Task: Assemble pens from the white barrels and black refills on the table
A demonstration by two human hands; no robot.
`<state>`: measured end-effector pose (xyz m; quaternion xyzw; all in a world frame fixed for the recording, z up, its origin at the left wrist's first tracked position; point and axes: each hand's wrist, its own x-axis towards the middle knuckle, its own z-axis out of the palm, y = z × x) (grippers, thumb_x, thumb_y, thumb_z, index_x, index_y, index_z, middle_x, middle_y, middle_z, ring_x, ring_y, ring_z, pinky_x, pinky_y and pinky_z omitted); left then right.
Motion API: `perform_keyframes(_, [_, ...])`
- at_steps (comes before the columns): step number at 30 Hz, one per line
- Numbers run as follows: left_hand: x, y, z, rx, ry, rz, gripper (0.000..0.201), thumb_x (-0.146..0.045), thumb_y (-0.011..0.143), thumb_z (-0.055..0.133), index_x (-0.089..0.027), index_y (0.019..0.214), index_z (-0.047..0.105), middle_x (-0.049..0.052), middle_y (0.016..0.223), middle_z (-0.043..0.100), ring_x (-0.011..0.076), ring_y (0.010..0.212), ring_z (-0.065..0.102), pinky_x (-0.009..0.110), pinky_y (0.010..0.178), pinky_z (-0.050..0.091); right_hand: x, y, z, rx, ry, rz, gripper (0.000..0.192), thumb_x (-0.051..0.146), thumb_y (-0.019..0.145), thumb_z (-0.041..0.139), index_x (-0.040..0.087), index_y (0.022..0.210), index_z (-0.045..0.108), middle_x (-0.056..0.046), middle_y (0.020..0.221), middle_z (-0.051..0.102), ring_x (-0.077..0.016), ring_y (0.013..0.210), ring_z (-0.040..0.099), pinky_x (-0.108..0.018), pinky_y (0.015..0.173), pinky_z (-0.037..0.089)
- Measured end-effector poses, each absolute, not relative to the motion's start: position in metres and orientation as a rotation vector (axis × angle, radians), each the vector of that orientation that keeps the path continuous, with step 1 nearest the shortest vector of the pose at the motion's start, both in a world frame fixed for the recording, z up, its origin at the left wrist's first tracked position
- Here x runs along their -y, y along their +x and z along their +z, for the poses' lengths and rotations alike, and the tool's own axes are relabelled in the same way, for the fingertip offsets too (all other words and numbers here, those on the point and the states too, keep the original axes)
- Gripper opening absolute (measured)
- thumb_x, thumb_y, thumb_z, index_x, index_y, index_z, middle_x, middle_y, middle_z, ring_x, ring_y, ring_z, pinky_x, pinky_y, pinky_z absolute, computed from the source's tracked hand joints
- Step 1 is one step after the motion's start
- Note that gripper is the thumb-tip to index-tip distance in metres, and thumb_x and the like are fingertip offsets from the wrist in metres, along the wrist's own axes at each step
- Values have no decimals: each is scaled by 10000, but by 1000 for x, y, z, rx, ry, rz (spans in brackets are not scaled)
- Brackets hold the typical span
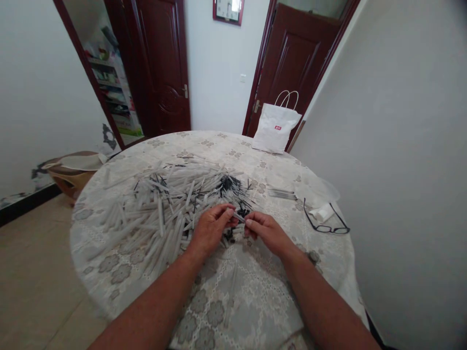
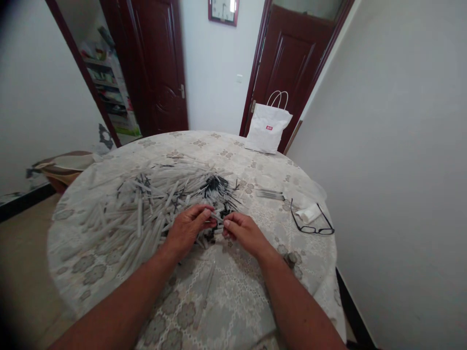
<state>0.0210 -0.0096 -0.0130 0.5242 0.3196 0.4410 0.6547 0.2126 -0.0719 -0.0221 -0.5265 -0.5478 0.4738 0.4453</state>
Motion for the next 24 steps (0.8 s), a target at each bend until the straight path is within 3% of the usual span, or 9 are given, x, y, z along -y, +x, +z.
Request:
perform_keyframes(2, [11,22,-14,-710,1255,955,340,-432,845,700,-171,1061,734,50,919,754,206,826,729,374,840,607,74,209,-15,1590,-1411,893,211,399,945,593,200,975,658,-16,842,692,-149,745,602,-265,706,452])
perform_keyframes(5, [11,22,-15,-714,1337,909,333,-407,847,681,-174,1077,740,61,976,758,206,835,724,350,800,603,78,211,2,1887,-1561,513,142,293,950,586,205,992,689,-31,917,697,-173,866,626,-283,802,449])
perform_keyframes(9, [11,22,-14,-781,1405,895,382,-420,842,668,-161,1115,728,81,960,754,222,850,712,332,727,590,73,242,28,2207,-1980,146,133,249,927,608,206,972,726,-70,969,691,-202,939,639,-290,832,441])
perform_keyframes(12, [12,21,-12,-812,1454,908,369,-422,846,646,-148,1080,727,63,839,737,203,752,692,314,688,561,54,283,41,2175,-2476,-231,216,271,974,533,223,1061,724,-101,1078,686,-233,1019,651,-293,809,449])
perform_keyframes(18, [16,19,-5,-819,1479,889,302,-390,843,619,-149,997,716,28,741,700,174,654,647,288,648,522,15,348,26,2066,-2741,-253,290,104,960,459,129,1077,723,-188,1103,683,-255,1015,682,-301,819,472])
perform_keyframes(24, [20,16,1,-843,1480,874,282,-381,846,606,-153,973,711,6,687,670,162,625,618,271,630,494,-4,369,-4,2115,-2738,-181,290,137,988,454,127,1142,699,-173,1121,687,-234,1035,677,-274,851,460])
